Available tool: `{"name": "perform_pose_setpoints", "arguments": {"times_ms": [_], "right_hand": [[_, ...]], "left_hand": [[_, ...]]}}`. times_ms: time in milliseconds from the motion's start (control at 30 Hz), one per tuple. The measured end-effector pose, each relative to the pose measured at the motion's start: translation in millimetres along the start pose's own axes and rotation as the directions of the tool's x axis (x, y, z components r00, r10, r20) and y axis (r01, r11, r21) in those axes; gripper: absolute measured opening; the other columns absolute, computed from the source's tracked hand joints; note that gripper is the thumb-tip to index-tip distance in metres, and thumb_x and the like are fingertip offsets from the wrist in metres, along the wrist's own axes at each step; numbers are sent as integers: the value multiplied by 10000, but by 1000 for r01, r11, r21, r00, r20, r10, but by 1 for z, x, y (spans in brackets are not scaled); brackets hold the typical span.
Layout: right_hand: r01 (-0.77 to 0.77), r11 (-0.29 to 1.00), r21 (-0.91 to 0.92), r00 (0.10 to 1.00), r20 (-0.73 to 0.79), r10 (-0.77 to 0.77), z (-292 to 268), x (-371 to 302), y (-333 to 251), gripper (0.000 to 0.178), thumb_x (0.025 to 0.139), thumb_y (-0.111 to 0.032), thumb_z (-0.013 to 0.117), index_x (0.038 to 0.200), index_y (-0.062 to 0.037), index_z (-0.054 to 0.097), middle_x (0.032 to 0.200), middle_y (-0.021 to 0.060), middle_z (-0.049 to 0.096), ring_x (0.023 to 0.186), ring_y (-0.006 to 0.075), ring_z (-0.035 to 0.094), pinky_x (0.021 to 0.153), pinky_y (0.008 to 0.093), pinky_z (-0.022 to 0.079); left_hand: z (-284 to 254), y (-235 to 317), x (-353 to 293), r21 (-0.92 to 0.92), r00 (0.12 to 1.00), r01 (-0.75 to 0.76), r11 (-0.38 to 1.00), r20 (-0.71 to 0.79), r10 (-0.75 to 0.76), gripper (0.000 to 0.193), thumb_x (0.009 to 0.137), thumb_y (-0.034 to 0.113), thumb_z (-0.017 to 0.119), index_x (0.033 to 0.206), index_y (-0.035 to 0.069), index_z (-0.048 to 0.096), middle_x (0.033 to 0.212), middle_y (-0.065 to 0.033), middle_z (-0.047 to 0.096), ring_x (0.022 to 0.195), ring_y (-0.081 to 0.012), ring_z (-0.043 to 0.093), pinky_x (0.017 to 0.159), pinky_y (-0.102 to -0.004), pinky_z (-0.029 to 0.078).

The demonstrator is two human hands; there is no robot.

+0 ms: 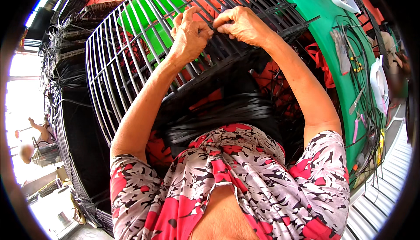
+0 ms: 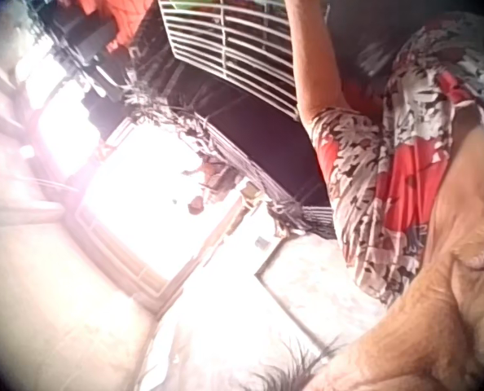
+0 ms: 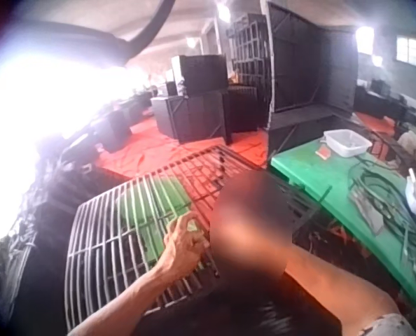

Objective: The person weaves black synthetic strips through a dark metal furniture frame by hand, pulling the strips tight and positioning them around the bars.

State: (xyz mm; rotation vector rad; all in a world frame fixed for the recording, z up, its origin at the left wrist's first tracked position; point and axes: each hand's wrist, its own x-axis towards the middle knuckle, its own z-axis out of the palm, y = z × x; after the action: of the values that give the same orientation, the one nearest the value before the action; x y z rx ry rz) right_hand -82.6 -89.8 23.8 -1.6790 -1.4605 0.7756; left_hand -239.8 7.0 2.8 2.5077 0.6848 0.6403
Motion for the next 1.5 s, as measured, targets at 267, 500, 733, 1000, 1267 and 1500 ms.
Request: {"name": "perform_pose_setpoints", "arguments": {"times_ms": [267,500,733,1000,1267,1500], "right_hand": [[0,982,187,997,74,-14,14,-7,-16,125,800,-75,650,892,10,665,668,19,604,562,71,558,472,233,446],[198,775,-601,978,73,-193,34,6,-20,95,639,-63,636,677,25,640,675,173,631,661,296,635,633,356,496],[92,984,-151,992,96,-78,26,1,-22,132,691,-69,671,811,-18,694,730,112,657,653,191,624,641,318,490],[-32,891,452,965,245,-90,38,-7,-18,191,814,-116,663,943,24,666,786,32,649,586,103,586,526,235,472],[234,880,-413,971,137,-194,59,6,-46,69,651,-32,632,685,27,641,642,163,621,619,269,633,609,362,495],[180,979,-93,965,211,-157,63,8,-38,150,740,-99,686,853,0,685,707,107,655,674,193,632,658,326,498]], "left_hand": [[-34,-6,-27,15,976,-114,993,-185,115,128,801,155,593,816,67,684,1235,-153,515,1200,-346,396,990,-504,278],[-24,-9,-47,253,988,-74,965,149,37,242,758,195,626,972,118,708,1459,-154,259,1345,-461,124,1026,-666,83],[-22,-21,-38,-80,993,17,997,115,-8,124,735,141,692,852,114,721,1431,-66,329,1333,-407,192,1052,-602,147],[-63,10,-55,-66,992,-125,990,-9,125,56,765,85,657,801,46,675,1309,-105,459,1217,-338,368,988,-441,338],[-48,-25,-84,289,983,81,954,135,-124,238,765,187,631,968,83,698,1454,-147,278,1359,-423,146,1045,-631,98],[-50,-41,-78,-11,991,47,999,123,-45,145,709,156,713,841,98,701,1424,-84,336,1349,-385,196,1054,-599,140]]}}
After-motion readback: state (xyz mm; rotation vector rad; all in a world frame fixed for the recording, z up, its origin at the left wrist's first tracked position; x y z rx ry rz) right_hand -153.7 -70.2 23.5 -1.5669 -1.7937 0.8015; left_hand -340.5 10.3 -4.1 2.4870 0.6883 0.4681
